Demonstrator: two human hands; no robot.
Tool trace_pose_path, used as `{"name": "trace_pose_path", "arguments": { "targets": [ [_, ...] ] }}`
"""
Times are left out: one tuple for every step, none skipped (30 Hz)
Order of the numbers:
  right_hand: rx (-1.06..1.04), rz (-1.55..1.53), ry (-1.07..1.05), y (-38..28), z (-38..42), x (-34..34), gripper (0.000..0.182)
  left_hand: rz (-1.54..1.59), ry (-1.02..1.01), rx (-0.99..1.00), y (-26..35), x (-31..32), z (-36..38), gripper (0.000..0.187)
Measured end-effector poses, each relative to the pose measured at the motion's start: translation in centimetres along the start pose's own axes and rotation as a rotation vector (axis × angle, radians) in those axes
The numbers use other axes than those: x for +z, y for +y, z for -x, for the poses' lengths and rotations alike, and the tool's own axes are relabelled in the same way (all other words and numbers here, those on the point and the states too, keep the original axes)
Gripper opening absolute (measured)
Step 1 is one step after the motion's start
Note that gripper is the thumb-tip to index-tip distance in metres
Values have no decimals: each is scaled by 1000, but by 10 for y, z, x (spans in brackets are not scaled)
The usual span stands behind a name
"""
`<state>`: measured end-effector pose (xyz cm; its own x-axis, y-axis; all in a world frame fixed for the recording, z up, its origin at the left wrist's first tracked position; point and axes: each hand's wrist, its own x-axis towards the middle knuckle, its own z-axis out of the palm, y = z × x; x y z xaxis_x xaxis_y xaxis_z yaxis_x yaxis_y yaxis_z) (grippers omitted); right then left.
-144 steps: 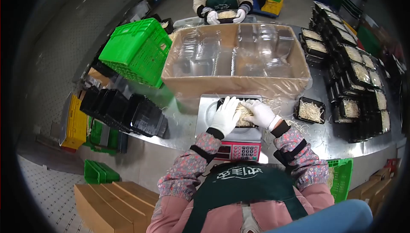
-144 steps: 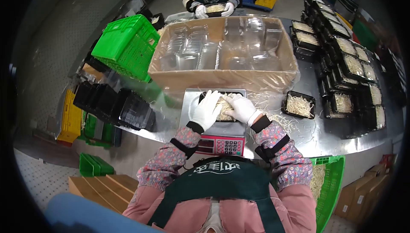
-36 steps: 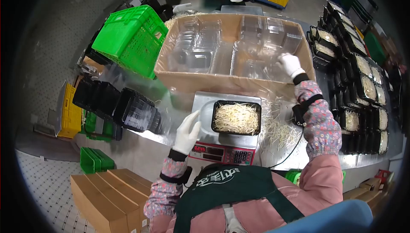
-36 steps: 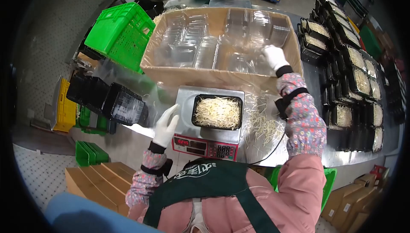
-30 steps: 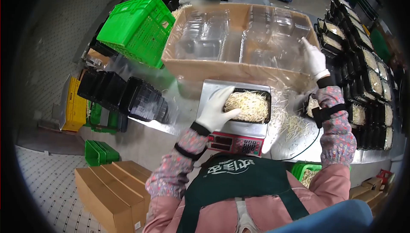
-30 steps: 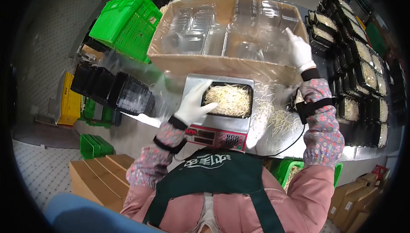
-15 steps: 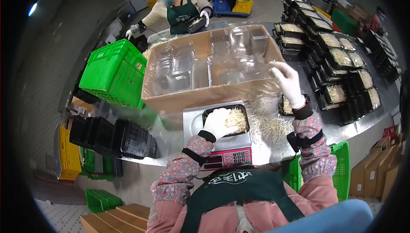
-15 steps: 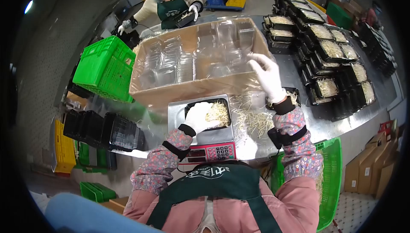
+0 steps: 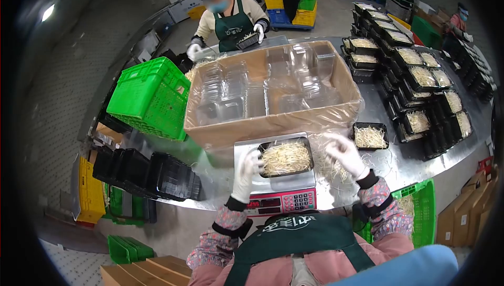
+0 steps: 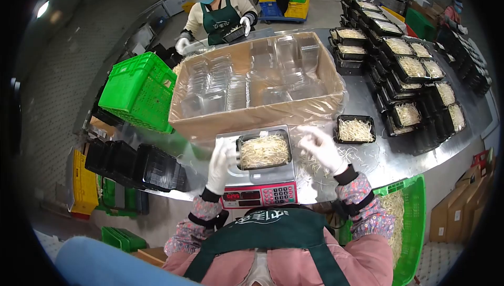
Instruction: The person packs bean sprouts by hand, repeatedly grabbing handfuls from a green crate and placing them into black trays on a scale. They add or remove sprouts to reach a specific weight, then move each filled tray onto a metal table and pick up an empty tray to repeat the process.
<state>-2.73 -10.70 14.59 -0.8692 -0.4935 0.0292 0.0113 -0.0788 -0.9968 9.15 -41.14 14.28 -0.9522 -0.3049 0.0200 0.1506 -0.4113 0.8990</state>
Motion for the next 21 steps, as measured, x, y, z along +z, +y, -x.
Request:
{"name": "trace_pose_path", "arguments": {
  "targets": [
    [44, 51, -45, 6, 4, 9, 44, -1, 0, 1, -8, -4, 8, 47],
    [26, 30, -73, 25, 3, 17, 44, -207, -38, -57, -20, -10, 16, 42],
    [-6, 207, -31, 30, 0, 23, 40, -412, -76, -115, -30, -13, 17, 37],
    [-39, 384, 11, 35, -3, 29, 37, -411, -73, -113, -36, -14, 12, 37],
    [-41, 385, 7, 43, -12, 31, 37, -470, -21, -83, -41, -15, 6, 33],
    [-210, 585, 78, 51, -24, 31, 31, -529, 31, -52, -43, -13, -2, 29],
    [-382, 782, 150, 57, -35, 32, 26, -622, 77, 1, -41, -9, -12, 24],
    [-386, 784, 148, 61, -46, 32, 26, -687, 80, 217, -40, -4, -25, 24],
    [-347, 885, 152, 63, -57, 34, 23, -987, 95, 380, -37, -7, -39, 25],
    [-305, 985, 158, 69, -67, 37, 23, -1288, 108, 544, -36, -16, -50, 27],
    [-275, 1031, 144, 76, -75, 40, 22, -1530, 62, 487, -39, -25, -56, 27],
    [-275, 1030, 148, 78, -78, 43, 22, -1530, 58, 489, -52, -37, -64, 27],
    [-186, 1021, 145, 78, -79, 45, 24, -1309, 62, 324, -69, -51, -71, 26],
    [-97, 1011, 140, 80, -81, 46, 27, -1085, 65, 163, -83, -61, -75, 26],
    [-118, 925, 186, 89, -81, 45, 27, -861, 89, 112, -92, -65, -75, 24],
    [-114, 925, 189, 101, -83, 43, 27, -861, 85, 109, -93, -66, -75, 24],
    [-61, 635, 156, 113, -87, 41, 26, -701, 83, 37, -93, -68, -75, 22],
    [-10, 345, 123, 119, -90, 39, 25, -540, 82, -35, -92, -69, -74, 21],
    [-6, 346, 125, 125, -91, 38, 25, -434, 67, -98, -89, -70, -76, 20],
    [57, 290, 121, 131, -94, 37, 22, -433, 65, -101, -90, -68, -74, 20],
    [116, 234, 118, 130, -95, 38, 19, -366, 104, -94, -95, -69, -74, 19]
  ]
}}
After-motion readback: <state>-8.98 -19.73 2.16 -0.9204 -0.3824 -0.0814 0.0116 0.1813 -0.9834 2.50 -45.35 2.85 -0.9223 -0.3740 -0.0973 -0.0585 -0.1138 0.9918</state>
